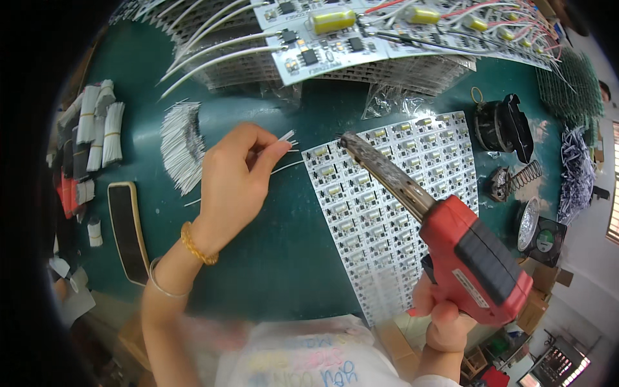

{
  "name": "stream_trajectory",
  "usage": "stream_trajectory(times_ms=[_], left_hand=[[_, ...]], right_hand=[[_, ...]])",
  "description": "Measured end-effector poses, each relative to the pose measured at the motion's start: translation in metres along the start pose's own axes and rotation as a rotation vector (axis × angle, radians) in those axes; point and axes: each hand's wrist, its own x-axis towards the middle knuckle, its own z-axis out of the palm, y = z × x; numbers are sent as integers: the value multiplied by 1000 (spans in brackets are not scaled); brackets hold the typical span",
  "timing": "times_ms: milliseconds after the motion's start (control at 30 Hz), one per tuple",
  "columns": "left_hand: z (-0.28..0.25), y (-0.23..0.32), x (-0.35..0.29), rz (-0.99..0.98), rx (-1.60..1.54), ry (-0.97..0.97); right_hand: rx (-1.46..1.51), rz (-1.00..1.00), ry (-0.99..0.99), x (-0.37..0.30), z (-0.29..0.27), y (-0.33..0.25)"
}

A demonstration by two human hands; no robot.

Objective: The person uses a soldering iron to attach white wires to a grid of LED modules on a circuit board. They repeatedly pick up wires, position them on the board, and apply the soldering iron to secure the connections. The person works methodically across the board, handling wires and the tool with both hands.

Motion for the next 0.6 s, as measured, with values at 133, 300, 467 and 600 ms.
stream_trajectory(times_ms=[133,300,467,600], left_hand=[[5,4,-4,51,86,33],[8,1,-6,112,159,31],[10,2,-7,124,201,29],[10,-1,-7,177,259,32]], right_hand=[[34,123,-98,5,-3,8],[-8,144,-187,8,-26,22],[85,199,-190,17,-10,14],[145,233,-227,20,-8,11]])
